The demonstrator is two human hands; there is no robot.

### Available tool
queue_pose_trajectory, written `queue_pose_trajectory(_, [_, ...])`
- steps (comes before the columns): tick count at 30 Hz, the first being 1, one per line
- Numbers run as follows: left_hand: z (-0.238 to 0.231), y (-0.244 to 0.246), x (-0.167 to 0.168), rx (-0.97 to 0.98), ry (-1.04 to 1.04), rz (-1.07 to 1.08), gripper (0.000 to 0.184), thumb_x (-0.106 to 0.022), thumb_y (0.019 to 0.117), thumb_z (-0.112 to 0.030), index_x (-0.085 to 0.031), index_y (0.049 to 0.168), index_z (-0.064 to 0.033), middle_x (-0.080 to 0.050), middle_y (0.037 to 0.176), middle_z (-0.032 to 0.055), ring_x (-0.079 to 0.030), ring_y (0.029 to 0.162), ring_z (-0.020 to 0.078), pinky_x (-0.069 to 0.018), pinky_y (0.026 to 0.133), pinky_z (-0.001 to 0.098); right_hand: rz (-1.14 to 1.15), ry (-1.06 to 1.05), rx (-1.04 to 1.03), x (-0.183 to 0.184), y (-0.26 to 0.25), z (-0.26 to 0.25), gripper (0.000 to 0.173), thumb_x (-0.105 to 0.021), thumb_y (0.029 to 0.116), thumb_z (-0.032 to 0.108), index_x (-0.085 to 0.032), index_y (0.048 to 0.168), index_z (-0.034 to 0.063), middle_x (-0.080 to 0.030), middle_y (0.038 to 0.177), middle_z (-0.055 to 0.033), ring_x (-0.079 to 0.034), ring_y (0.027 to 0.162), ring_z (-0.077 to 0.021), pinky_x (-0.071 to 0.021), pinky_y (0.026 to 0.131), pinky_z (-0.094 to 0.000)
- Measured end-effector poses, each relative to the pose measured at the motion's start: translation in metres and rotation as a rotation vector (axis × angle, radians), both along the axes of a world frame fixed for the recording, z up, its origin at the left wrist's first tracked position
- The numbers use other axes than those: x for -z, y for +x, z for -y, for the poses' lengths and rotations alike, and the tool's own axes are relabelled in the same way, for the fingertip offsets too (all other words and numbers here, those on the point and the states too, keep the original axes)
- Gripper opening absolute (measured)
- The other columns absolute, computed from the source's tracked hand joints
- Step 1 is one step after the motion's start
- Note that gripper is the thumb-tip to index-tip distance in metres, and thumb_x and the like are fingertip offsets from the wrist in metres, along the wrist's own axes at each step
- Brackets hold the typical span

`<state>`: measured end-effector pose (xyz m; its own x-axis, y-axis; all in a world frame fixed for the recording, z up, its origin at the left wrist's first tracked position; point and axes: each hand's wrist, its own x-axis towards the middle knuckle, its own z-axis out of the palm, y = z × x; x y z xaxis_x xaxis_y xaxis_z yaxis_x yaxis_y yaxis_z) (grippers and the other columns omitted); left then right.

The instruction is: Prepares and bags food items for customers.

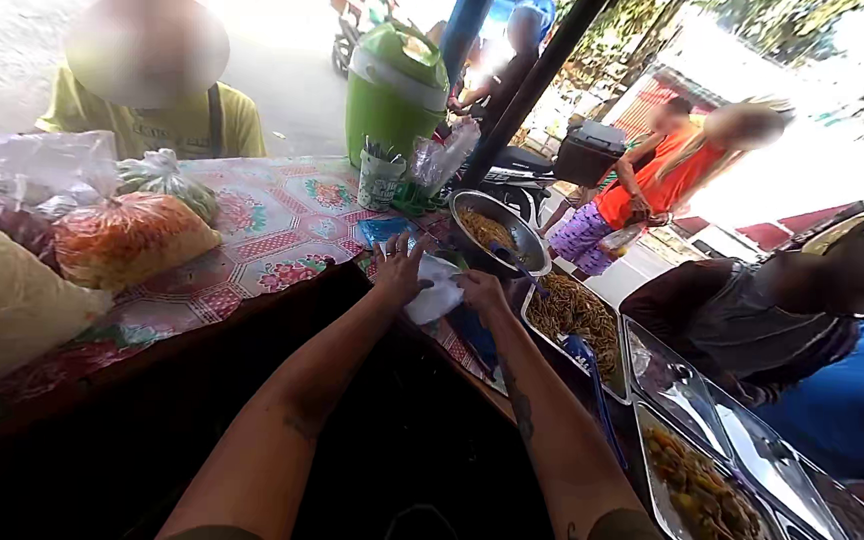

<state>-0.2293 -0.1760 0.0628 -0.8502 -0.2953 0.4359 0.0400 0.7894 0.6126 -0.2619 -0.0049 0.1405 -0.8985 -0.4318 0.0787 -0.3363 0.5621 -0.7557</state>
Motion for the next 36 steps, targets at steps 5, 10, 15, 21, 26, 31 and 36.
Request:
queue_pose_trajectory(5, [0.002,-0.014,-0.007,-0.133,0.019,0.126,0.108,-0.086,0.0777,-0.018,-0.023,0.164,-0.0288,-0.020,0.166,0.0251,-0.016,0.152,0.0518,-0.0034,0.114,0.0790,0.191,-0.651,0.225,-0.001,-0.015,-0.020,0.019,-0.055,0.1061,0.013,-0.057,0.119,-0.0006,-0.060,0.096,-0.0077,-0.058,0.079,-0.0136,-0.0513,0.070,-0.0305])
queue_pose_trajectory(10, [0.010,-0.019,-0.016,-0.151,-0.099,0.156,0.079,-0.061,0.0921,0.000,-0.033,0.161,-0.0267,-0.040,0.156,0.0262,-0.025,0.148,0.0534,-0.0058,0.112,0.0818,0.106,-1.073,0.466,-0.012,-0.015,-0.054,0.034,-0.032,0.1132,0.033,-0.042,0.134,0.0079,-0.052,0.093,-0.0052,-0.056,0.074,-0.0133,-0.0521,0.067,-0.0314])
queue_pose_trajectory(15, [0.042,-0.025,-0.018,0.081,-0.105,0.010,0.049,-0.069,0.0868,0.001,-0.064,0.134,-0.0115,-0.063,0.129,0.0254,-0.043,0.136,0.0531,-0.0205,0.107,0.0822,-0.037,-1.149,0.632,-0.032,0.018,-0.095,0.029,-0.031,0.1137,0.032,-0.045,0.120,0.0075,-0.052,0.081,-0.0028,-0.055,0.063,-0.0117,-0.0518,0.059,-0.0299])
queue_pose_trajectory(21, [0.049,-0.028,-0.034,0.334,-0.487,0.086,0.017,-0.071,0.0911,-0.001,-0.078,0.104,-0.0074,-0.073,0.105,0.0202,-0.066,0.108,0.0456,-0.0492,0.093,0.0679,0.027,-1.234,0.737,-0.034,0.082,-0.156,0.029,-0.031,0.1141,0.029,-0.044,0.127,0.0062,-0.060,0.087,-0.0065,-0.059,0.065,-0.0129,-0.0532,0.059,-0.0299])
queue_pose_trajectory(26, [0.036,0.008,-0.065,0.176,-0.234,0.011,0.050,-0.056,0.0898,0.013,-0.056,0.138,0.0002,-0.061,0.119,0.0394,-0.057,0.110,0.0648,-0.0423,0.086,0.0815,0.046,-1.317,0.757,-0.030,0.127,-0.197,0.027,-0.034,0.1128,0.026,-0.049,0.122,0.0053,-0.059,0.087,-0.0080,-0.059,0.068,-0.0148,-0.0538,0.061,-0.0319])
queue_pose_trajectory(31, [-0.092,0.128,-0.062,0.372,0.477,0.016,0.050,-0.032,0.1119,-0.033,-0.063,0.112,0.0055,-0.069,0.096,0.0170,-0.067,0.085,0.0254,-0.0552,0.078,0.0475,-0.017,-1.317,0.719,-0.025,0.182,-0.223,0.029,-0.030,0.1141,0.028,-0.047,0.124,0.0067,-0.061,0.085,-0.0036,-0.061,0.066,-0.0104,-0.0546,0.059,-0.0267])
queue_pose_trajectory(36, [-0.194,0.218,-0.012,0.809,1.358,0.461,0.071,-0.012,0.1056,-0.057,-0.039,0.142,-0.0032,-0.069,0.117,0.0112,-0.072,0.102,0.0233,-0.0610,0.087,0.0427,-0.188,-1.179,0.602,0.004,0.220,-0.244,0.025,-0.027,0.1129,0.021,-0.043,0.127,0.0072,-0.065,0.083,0.0013,-0.067,0.068,-0.0079,-0.0591,0.063,-0.0251])
